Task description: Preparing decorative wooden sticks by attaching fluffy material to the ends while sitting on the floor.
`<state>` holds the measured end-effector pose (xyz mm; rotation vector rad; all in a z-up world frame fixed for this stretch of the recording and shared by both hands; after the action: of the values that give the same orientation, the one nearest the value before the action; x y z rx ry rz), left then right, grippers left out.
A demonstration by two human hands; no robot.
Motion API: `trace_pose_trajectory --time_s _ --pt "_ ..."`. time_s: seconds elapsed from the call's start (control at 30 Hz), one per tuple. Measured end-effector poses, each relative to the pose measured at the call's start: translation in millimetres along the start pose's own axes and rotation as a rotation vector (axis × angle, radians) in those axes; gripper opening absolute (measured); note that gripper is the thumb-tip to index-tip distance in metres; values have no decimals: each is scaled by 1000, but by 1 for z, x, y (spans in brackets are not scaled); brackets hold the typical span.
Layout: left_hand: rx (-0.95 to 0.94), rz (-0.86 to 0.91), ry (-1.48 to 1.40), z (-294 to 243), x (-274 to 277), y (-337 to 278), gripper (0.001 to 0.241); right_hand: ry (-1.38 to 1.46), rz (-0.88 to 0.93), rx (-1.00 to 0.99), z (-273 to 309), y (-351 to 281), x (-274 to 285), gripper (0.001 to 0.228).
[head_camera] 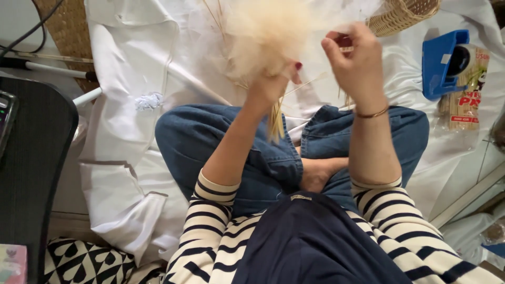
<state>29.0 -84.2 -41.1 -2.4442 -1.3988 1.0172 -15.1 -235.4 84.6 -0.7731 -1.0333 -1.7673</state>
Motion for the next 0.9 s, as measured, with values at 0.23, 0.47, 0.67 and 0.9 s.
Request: trace_pose_trajectory --time_s 0.23,0.47,0.67,0.9 --pt "-259 230 -250 -40 7 -10 21 210 265 -63 2 10 4 8" --pt "-229 249 -329 -25 6 -3 12 709 305 -375 4 -1 -43 38" --pt "-308 283 -248 -38 -1 -14 16 976 140 -568 3 5 -49 16" --pt "-295 205 -281 -25 3 -5 15 985 82 -584 4 0 -53 12"
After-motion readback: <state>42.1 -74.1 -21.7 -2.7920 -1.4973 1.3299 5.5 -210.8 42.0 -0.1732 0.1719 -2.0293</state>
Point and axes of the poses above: each hand's wrist, its own y-axis towards the middle knuckle, its own x-axis out of the back of the hand, z = x × y, the point moved 8 cm from there along y, towards the middle knuckle, and after that the axes turned 15 degrees about -y, right-handed, at the moved point
